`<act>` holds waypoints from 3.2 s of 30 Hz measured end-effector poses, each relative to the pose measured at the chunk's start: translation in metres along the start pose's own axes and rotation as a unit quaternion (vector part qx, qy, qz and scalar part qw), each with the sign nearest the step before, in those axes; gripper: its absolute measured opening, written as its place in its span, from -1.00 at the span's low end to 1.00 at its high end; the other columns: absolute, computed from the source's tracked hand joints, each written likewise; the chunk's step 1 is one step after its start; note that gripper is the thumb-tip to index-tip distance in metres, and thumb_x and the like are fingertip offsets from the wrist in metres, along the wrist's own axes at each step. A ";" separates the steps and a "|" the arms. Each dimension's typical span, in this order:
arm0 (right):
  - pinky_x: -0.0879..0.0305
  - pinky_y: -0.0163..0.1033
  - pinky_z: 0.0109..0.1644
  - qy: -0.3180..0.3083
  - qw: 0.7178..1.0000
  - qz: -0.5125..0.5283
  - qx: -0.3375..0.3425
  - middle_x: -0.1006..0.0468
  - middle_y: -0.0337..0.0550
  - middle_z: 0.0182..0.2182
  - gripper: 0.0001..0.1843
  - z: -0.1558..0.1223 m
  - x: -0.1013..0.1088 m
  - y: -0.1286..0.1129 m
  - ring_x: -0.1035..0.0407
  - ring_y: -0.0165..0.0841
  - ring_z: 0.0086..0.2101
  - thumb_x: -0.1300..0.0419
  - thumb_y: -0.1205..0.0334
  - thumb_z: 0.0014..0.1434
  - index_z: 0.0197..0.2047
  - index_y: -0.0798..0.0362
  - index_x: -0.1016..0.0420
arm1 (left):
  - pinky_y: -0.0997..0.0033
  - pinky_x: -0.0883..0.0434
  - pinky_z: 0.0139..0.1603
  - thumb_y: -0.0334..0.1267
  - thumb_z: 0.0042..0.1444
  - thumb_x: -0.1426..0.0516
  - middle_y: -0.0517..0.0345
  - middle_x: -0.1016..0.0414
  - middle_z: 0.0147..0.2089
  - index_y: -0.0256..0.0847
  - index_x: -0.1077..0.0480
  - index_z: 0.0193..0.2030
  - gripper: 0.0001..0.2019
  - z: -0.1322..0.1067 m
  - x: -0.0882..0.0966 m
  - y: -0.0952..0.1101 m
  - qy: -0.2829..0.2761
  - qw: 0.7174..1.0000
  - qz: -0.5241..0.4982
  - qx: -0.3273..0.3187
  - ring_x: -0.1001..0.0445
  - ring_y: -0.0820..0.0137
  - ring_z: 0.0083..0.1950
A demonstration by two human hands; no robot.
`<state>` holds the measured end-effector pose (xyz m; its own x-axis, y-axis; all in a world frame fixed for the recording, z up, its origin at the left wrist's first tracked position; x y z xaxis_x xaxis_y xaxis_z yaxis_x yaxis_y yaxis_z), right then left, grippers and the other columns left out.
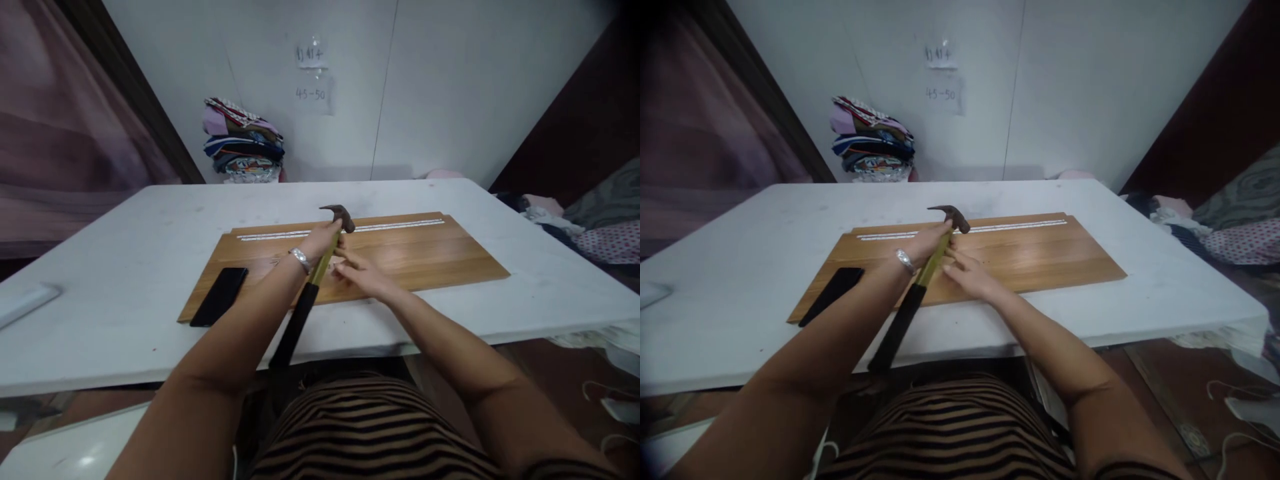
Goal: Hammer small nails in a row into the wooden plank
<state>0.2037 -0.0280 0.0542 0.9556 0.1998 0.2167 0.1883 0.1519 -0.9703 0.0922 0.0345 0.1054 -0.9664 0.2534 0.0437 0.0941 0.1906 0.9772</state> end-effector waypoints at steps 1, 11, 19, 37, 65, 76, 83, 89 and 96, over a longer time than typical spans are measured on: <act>-0.33 0.02 0.19 -0.004 0.997 -0.072 0.015 -0.63 -0.09 -0.04 -0.65 0.000 0.018 0.007 -0.48 -0.18 0.01 -0.22 0.06 0.21 0.04 -0.07 -0.59 | 0.55 -0.30 -0.56 -0.12 0.31 -0.12 0.25 -0.36 -0.53 -0.25 -0.36 -0.31 -0.75 -0.003 0.007 0.000 -0.014 1.000 0.014 -0.005 -0.31 0.55 -0.61; -0.04 0.22 0.30 0.219 0.803 -0.496 -0.249 -0.38 0.29 0.23 -0.49 -0.012 0.221 0.094 -0.17 0.05 0.26 0.12 0.07 0.38 0.17 0.17 -0.43 | 0.60 -0.15 -0.66 -0.07 0.30 -0.13 0.25 -0.32 -0.47 -0.24 -0.31 -0.32 -0.72 -0.023 0.025 -0.044 -0.045 0.996 0.056 0.060 -0.19 0.62 -0.63; 0.01 0.22 0.30 0.221 0.769 -0.539 -0.262 -0.31 0.21 0.28 -0.40 -0.019 0.228 0.122 -0.12 0.00 0.27 0.26 -0.02 0.41 0.19 0.11 -0.41 | 0.60 -0.16 -0.64 -0.06 0.31 -0.11 0.27 -0.31 -0.46 -0.22 -0.31 -0.26 -0.75 -0.019 0.005 -0.049 -0.085 0.991 0.057 0.081 -0.17 0.62 -0.62; -0.01 0.18 0.25 0.224 0.771 -0.537 -0.258 -0.36 0.23 0.23 -0.41 -0.020 0.223 0.111 -0.11 0.00 0.24 0.24 0.02 0.40 0.16 0.14 -0.44 | 0.59 -0.14 -0.66 -0.10 0.35 -0.07 0.27 -0.32 -0.50 -0.25 -0.33 -0.28 -0.74 -0.003 -0.015 -0.059 -0.087 0.986 0.072 0.122 -0.18 0.61 -0.66; 0.05 0.21 0.30 0.235 0.779 -0.515 -0.269 -0.27 0.27 0.32 -0.29 -0.016 0.227 0.120 -0.04 0.06 0.30 0.22 -0.17 0.38 0.24 0.17 -0.38 | 0.59 -0.14 -0.67 -0.06 0.30 -0.11 0.27 -0.31 -0.50 -0.23 -0.31 -0.28 -0.73 -0.002 -0.019 -0.052 -0.094 0.987 0.057 0.120 -0.17 0.61 -0.66; 0.05 0.21 0.30 0.235 0.779 -0.516 -0.267 -0.28 0.25 0.31 -0.30 -0.016 0.226 0.117 -0.05 0.01 0.30 0.22 -0.15 0.37 0.23 0.17 -0.39 | 0.61 -0.14 -0.67 -0.04 0.29 -0.13 0.28 -0.31 -0.50 -0.24 -0.31 -0.30 -0.71 -0.004 -0.020 -0.056 -0.117 0.983 0.057 0.128 -0.18 0.61 -0.65; 0.05 0.20 0.30 0.238 0.781 -0.515 -0.261 -0.33 0.25 0.27 -0.32 -0.016 0.226 0.116 -0.08 0.01 0.28 0.20 -0.15 0.37 0.21 0.16 -0.42 | 0.61 -0.13 -0.68 -0.06 0.29 -0.13 0.26 -0.32 -0.50 -0.23 -0.31 -0.28 -0.73 -0.001 -0.020 -0.056 -0.104 0.984 0.054 0.138 -0.17 0.62 -0.66; 0.05 0.20 0.30 0.240 0.783 -0.511 -0.262 -0.32 0.25 0.28 -0.31 -0.015 0.227 0.117 -0.07 0.00 0.28 0.20 -0.15 0.36 0.22 0.16 -0.41 | 0.61 -0.14 -0.68 -0.06 0.30 -0.12 0.25 -0.34 -0.48 -0.24 -0.32 -0.29 -0.73 0.001 -0.019 -0.061 -0.113 0.982 0.064 0.138 -0.19 0.61 -0.65; 0.07 0.20 0.32 0.242 0.780 -0.510 -0.269 -0.27 0.25 0.32 -0.28 -0.014 0.227 0.119 -0.07 0.04 0.29 0.20 -0.16 0.35 0.24 0.17 -0.40 | 0.61 -0.14 -0.68 -0.07 0.35 -0.06 0.26 -0.32 -0.49 -0.24 -0.32 -0.30 -0.72 0.002 -0.021 -0.052 -0.103 0.984 0.055 0.133 -0.17 0.62 -0.66</act>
<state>0.4465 0.0219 -0.0134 0.1945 -0.1685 0.9663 0.8501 -0.4626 -0.2518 0.1077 0.0210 0.0534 -0.8802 0.4682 0.0772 0.2821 0.3856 0.8785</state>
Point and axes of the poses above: each hand's wrist, its own z-axis towards the middle knuckle, its own x-axis out of the back of the hand, y = z × x, the point moved 4 cm from there along z, towards the middle knuckle
